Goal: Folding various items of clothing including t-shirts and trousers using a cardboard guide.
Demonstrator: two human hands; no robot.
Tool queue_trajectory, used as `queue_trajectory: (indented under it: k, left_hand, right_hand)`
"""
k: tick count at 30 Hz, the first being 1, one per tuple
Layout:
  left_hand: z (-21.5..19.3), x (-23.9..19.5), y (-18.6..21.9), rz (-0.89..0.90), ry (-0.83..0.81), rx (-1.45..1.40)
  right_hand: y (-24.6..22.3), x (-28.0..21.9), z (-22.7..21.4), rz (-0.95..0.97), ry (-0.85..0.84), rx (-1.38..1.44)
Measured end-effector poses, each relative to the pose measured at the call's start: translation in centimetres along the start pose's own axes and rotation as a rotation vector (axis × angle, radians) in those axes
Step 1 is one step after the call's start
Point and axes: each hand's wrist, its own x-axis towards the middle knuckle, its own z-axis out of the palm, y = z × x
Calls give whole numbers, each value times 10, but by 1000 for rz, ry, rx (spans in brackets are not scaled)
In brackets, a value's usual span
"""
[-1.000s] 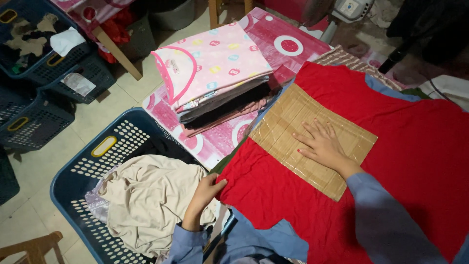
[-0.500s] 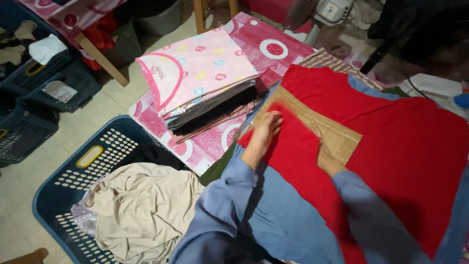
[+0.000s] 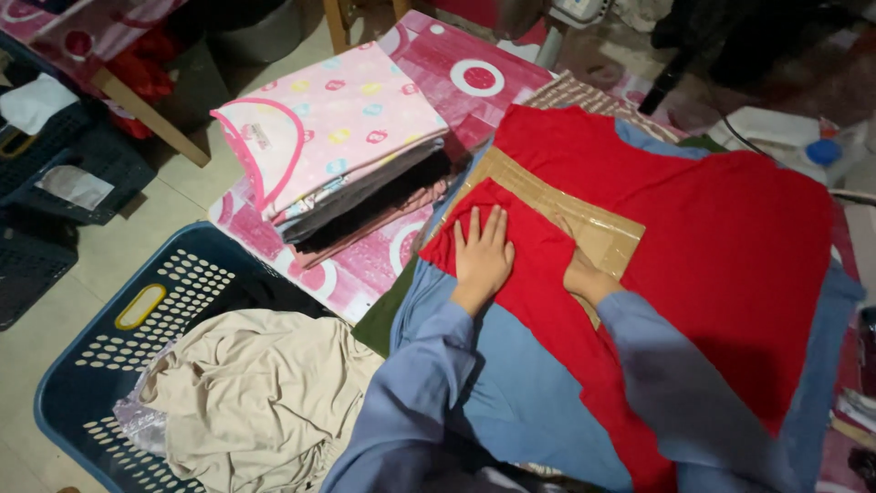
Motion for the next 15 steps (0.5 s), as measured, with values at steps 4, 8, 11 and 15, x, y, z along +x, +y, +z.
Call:
queue_trajectory:
  k: [4,8,11,15]
  left_hand:
    - [10,13,3,-53,27,45]
    - [11,8,4,-74,-23,60]
    - [11,10,1,-55,-15,85]
    - [13,10,1,-51,-26,77]
  right_hand:
    - [-6,-1,-8,-30,53,121]
    - [5,-17,-4,-35,80,216]
    - [-15,-68,-42,22,36,-15]
    - [-19,-227,-43,27,193,-25]
